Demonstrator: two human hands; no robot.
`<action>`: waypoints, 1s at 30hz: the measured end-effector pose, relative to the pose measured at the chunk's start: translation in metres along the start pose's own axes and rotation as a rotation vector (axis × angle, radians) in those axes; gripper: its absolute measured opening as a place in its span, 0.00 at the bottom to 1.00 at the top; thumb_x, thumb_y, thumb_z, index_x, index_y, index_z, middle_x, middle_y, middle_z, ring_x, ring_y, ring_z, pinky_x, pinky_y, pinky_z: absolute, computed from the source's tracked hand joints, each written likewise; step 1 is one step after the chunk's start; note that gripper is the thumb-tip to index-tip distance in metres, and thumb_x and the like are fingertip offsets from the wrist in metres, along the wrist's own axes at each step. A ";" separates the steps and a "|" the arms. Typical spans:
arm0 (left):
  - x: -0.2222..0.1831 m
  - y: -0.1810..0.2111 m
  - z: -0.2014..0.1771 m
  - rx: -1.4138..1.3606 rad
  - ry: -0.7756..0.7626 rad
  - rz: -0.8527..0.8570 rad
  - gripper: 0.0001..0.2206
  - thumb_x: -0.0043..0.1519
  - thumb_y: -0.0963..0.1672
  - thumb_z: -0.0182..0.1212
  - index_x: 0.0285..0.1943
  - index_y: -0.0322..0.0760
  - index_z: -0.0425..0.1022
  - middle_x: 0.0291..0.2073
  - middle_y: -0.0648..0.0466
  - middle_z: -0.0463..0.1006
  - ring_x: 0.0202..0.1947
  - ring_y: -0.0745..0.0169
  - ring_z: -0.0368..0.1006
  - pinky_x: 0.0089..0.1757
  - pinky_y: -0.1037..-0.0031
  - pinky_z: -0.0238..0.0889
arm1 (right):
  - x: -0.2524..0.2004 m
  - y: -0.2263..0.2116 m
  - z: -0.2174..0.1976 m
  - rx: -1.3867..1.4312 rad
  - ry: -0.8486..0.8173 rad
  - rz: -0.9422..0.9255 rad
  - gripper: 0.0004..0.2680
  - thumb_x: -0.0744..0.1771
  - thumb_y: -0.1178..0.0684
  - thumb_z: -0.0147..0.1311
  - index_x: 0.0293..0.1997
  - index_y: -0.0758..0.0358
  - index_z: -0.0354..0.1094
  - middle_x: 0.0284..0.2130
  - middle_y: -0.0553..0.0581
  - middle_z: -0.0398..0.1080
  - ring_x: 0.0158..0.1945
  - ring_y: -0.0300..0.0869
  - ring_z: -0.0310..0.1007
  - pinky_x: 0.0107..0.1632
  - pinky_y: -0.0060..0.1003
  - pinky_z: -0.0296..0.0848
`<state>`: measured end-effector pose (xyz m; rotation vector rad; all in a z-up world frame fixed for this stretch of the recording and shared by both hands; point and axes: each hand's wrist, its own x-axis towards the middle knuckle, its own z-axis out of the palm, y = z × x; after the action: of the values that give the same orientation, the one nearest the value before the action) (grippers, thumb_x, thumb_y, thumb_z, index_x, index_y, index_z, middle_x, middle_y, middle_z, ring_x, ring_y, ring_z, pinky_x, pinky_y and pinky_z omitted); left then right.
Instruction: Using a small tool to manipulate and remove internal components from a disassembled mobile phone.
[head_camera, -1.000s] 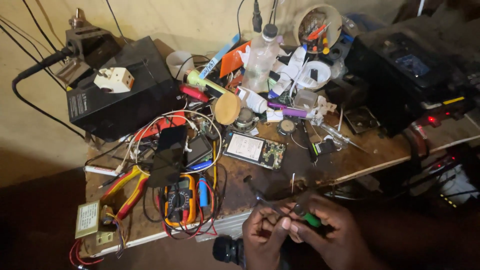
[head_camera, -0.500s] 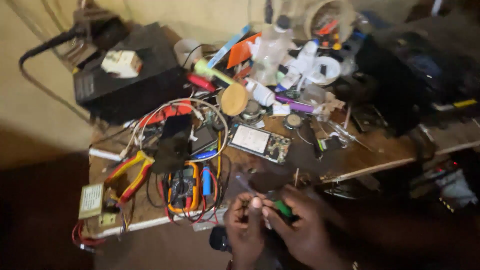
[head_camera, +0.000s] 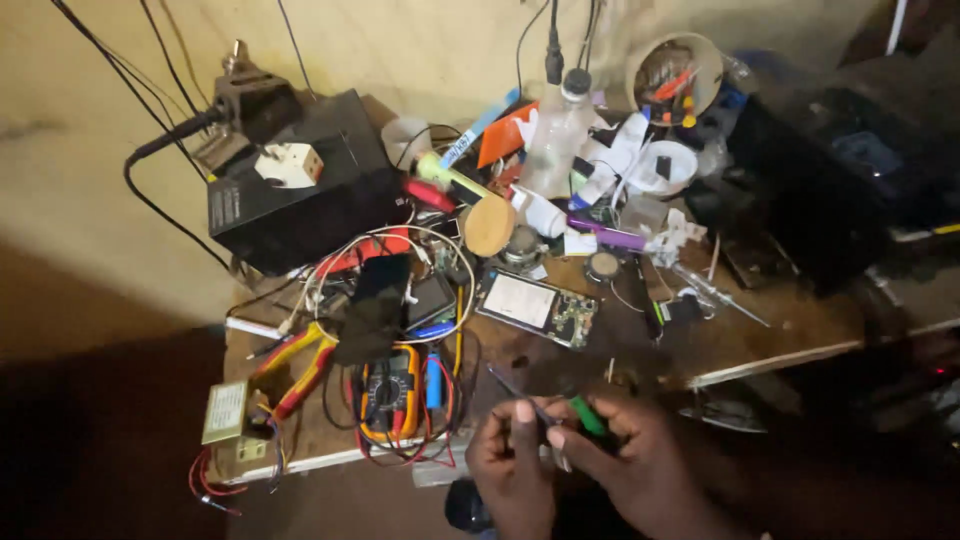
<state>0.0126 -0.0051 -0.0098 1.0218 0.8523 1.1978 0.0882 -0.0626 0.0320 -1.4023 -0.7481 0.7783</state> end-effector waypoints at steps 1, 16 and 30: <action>0.001 0.003 -0.003 0.014 -0.001 -0.014 0.12 0.53 0.45 0.53 0.21 0.31 0.72 0.18 0.48 0.78 0.19 0.65 0.71 0.24 0.76 0.64 | -0.001 -0.003 0.000 0.007 0.006 0.018 0.06 0.57 0.57 0.56 0.31 0.65 0.74 0.28 0.51 0.77 0.32 0.33 0.72 0.34 0.26 0.70; 0.003 -0.017 -0.014 -0.002 -0.032 -0.184 0.14 0.53 0.47 0.54 0.24 0.27 0.72 0.05 0.51 0.67 0.07 0.69 0.59 0.14 0.78 0.52 | 0.006 0.008 -0.012 -0.291 -0.099 0.085 0.06 0.56 0.53 0.60 0.28 0.60 0.76 0.19 0.45 0.70 0.25 0.29 0.67 0.30 0.22 0.64; -0.009 -0.025 -0.015 -0.080 -0.199 -0.139 0.05 0.50 0.38 0.59 0.26 0.28 0.67 0.13 0.45 0.72 0.14 0.64 0.67 0.22 0.77 0.61 | -0.006 -0.006 -0.017 -0.524 0.078 -0.335 0.03 0.56 0.57 0.55 0.20 0.56 0.65 0.16 0.47 0.62 0.23 0.35 0.57 0.25 0.30 0.54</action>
<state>0.0053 -0.0128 -0.0380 0.9822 0.7021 0.9874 0.0988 -0.0772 0.0374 -1.6973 -1.1441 0.2677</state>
